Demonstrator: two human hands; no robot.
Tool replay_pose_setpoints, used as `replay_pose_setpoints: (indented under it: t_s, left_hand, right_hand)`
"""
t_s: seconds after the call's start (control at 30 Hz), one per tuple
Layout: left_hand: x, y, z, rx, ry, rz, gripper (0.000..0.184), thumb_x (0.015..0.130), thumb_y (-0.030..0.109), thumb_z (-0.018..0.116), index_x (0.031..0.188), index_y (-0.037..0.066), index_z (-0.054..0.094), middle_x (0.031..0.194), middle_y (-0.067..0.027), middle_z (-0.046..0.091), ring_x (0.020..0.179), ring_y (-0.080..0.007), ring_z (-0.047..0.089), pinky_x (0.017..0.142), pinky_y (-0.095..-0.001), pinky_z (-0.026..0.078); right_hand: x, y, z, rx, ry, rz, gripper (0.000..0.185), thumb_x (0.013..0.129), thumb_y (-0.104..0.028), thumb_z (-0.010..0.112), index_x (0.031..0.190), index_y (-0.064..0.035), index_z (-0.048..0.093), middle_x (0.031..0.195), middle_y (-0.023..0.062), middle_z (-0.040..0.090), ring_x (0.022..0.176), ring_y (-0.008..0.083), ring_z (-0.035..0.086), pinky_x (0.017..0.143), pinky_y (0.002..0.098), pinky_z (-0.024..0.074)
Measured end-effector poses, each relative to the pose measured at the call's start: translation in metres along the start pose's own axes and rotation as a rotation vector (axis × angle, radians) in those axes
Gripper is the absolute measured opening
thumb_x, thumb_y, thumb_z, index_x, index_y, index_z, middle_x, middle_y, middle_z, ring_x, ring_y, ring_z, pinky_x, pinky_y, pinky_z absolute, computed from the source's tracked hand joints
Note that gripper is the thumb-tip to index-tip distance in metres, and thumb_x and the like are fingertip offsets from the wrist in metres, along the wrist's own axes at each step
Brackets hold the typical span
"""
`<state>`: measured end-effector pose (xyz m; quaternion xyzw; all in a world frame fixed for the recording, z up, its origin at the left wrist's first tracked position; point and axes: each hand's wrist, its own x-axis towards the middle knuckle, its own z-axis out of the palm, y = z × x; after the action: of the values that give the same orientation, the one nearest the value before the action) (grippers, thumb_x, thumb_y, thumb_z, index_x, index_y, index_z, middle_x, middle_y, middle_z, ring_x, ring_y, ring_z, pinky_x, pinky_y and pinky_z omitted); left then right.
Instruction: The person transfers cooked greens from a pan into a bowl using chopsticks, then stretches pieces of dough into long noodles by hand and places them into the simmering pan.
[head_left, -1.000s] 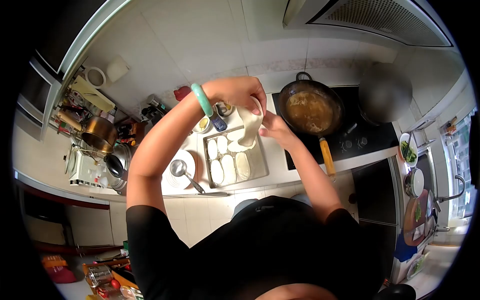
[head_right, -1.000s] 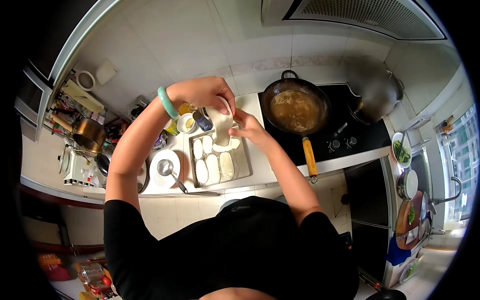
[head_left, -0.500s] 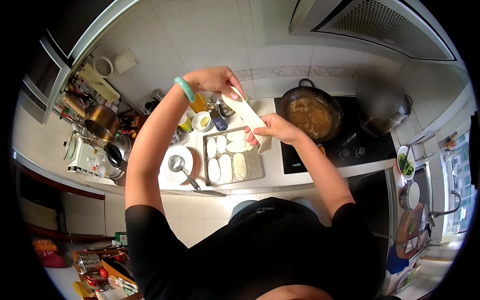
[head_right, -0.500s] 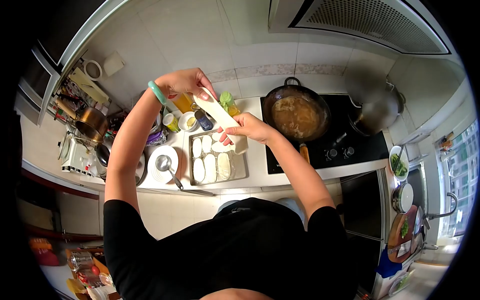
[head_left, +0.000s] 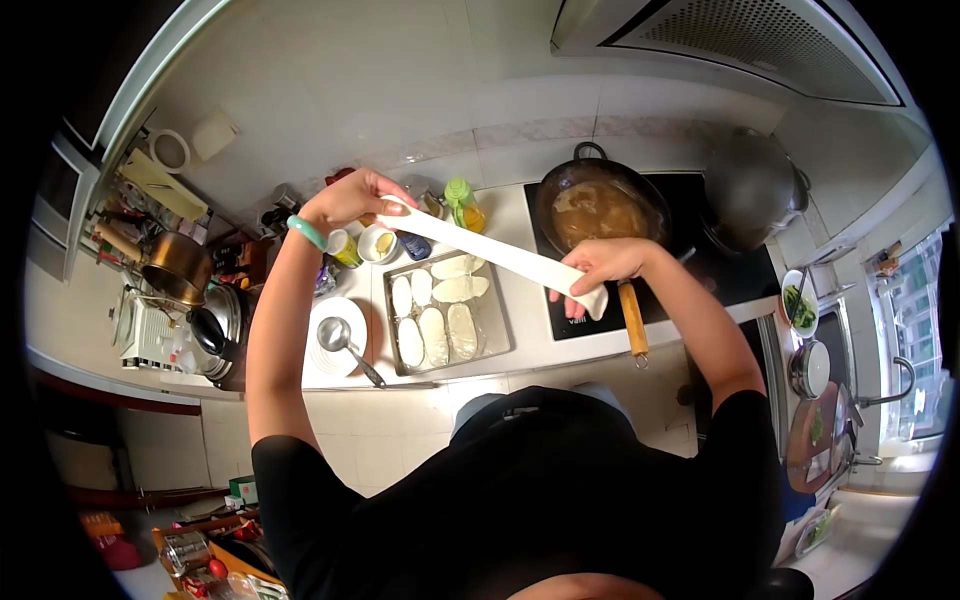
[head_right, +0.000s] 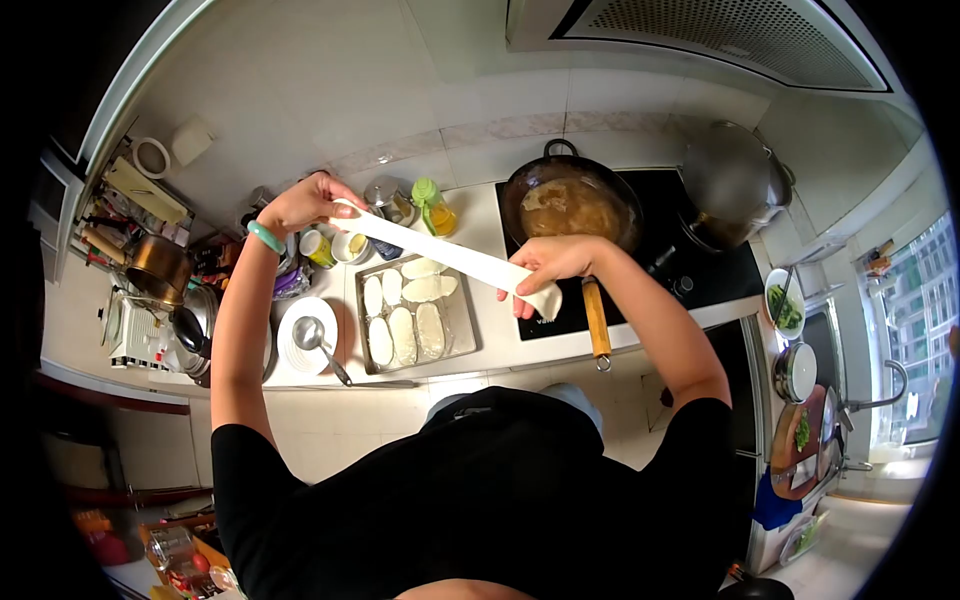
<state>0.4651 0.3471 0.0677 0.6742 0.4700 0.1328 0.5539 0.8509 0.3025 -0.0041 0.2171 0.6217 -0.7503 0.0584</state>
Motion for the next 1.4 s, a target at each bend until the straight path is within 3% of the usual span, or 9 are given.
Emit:
replay_pose_setpoints:
  t_s: [0.3, 0.5, 0.6, 0.83, 0.9, 1.03, 1.2, 1.33, 1.4]
  left_hand:
    - [-0.022, -0.05, -0.002, -0.243, 0.095, 0.015, 0.021, 0.08, 0.003, 0.064, 0.101, -0.003, 0.064, 0.088, -0.0112, 0.066, 0.074, -0.0136, 0.064, 0.062, -0.021, 0.057]
    - [-0.031, -0.068, 0.004, -0.278, 0.333, 0.013, 0.021, 0.078, 0.003, 0.067, 0.098, -0.004, 0.065, 0.085, -0.0115, 0.066, 0.072, -0.0141, 0.064, 0.061, -0.0206, 0.056]
    - [-0.032, -0.075, 0.002, -0.273, 0.45, -0.008, 0.017, 0.077, 0.004, 0.069, 0.091, -0.005, 0.066, 0.081, -0.0109, 0.066, 0.066, -0.0128, 0.063, 0.058, -0.0195, 0.055]
    - [-0.038, -0.1, -0.013, -0.463, 0.543, 0.022, 0.02, 0.079, 0.01, 0.069, 0.092, -0.004, 0.065, 0.079, -0.0085, 0.065, 0.062, -0.0089, 0.06, 0.055, -0.0173, 0.051]
    - [-0.043, -0.103, -0.017, -0.594, 0.523, 0.02, 0.022, 0.081, 0.011, 0.067, 0.098, -0.003, 0.064, 0.083, -0.0071, 0.065, 0.067, -0.0089, 0.06, 0.059, -0.0165, 0.051]
    - [-0.069, -0.087, -0.033, -0.533, 0.573, 0.122, 0.027, 0.081, 0.011, 0.067, 0.105, -0.001, 0.062, 0.087, -0.0048, 0.065, 0.072, -0.0086, 0.06, 0.062, -0.0169, 0.052]
    - [-0.069, -0.109, -0.037, -0.52, 0.597, 0.043, 0.025, 0.08, 0.01, 0.068, 0.102, -0.001, 0.064, 0.088, -0.0053, 0.066, 0.076, -0.0099, 0.062, 0.065, -0.0173, 0.052]
    - [-0.08, -0.091, -0.037, -0.298, 0.692, 0.02, 0.021, 0.079, 0.01, 0.068, 0.097, -0.001, 0.066, 0.084, -0.0045, 0.066, 0.071, -0.0094, 0.061, 0.063, -0.0183, 0.051]
    - [-0.091, -0.065, -0.044, -0.079, 0.783, 0.055, 0.02, 0.079, 0.012, 0.069, 0.095, 0.0, 0.067, 0.08, -0.0038, 0.066, 0.068, -0.0094, 0.061, 0.062, -0.0191, 0.051]
  right_hand:
    - [-0.063, 0.0, -0.02, 0.005, 0.181, 0.114, 0.023, 0.082, -0.008, 0.06, 0.099, 0.0069, 0.058, 0.075, 0.0118, 0.065, 0.065, 0.017, 0.064, 0.061, 0.0265, 0.0522]
    - [-0.098, 0.002, -0.029, -0.01, 0.339, 0.172, 0.025, 0.082, -0.013, 0.063, 0.097, 0.0068, 0.06, 0.071, 0.0102, 0.064, 0.062, 0.015, 0.064, 0.057, 0.026, 0.0522]
    - [-0.109, 0.009, -0.032, -0.045, 0.613, 0.198, 0.026, 0.084, -0.021, 0.064, 0.096, 0.0016, 0.062, 0.068, 0.0054, 0.062, 0.051, 0.0089, 0.057, 0.048, 0.0166, 0.0455]
    - [-0.128, 0.031, -0.043, 0.077, 0.823, 0.021, 0.02, 0.086, -0.017, 0.06, 0.092, 0.0025, 0.061, 0.066, 0.0036, 0.059, 0.048, 0.0019, 0.045, 0.04, 0.0145, 0.0328]
    - [-0.135, 0.037, -0.047, 0.106, 0.811, -0.003, 0.02, 0.087, -0.016, 0.058, 0.093, 0.0034, 0.06, 0.068, 0.0039, 0.058, 0.049, 0.0018, 0.043, 0.04, 0.0141, 0.031]
    - [-0.154, 0.023, -0.041, 0.061, 0.904, -0.163, 0.021, 0.089, -0.017, 0.057, 0.095, 0.0038, 0.059, 0.071, 0.0043, 0.059, 0.05, 0.0018, 0.043, 0.042, 0.013, 0.0326]
    - [-0.158, 0.043, -0.042, 0.039, 0.972, -0.119, 0.025, 0.089, -0.02, 0.057, 0.099, 0.0032, 0.059, 0.079, 0.0084, 0.065, 0.057, 0.0047, 0.055, 0.045, 0.0133, 0.0411]
    - [-0.156, 0.054, -0.035, 0.076, 0.981, -0.105, 0.026, 0.09, -0.017, 0.055, 0.103, 0.0046, 0.059, 0.084, 0.0112, 0.066, 0.067, 0.0092, 0.063, 0.054, 0.0149, 0.0484]
    - [-0.155, 0.059, -0.035, 0.136, 0.912, -0.113, 0.029, 0.09, -0.014, 0.053, 0.109, 0.0081, 0.056, 0.093, 0.0162, 0.065, 0.079, 0.0165, 0.066, 0.066, 0.0204, 0.0539]
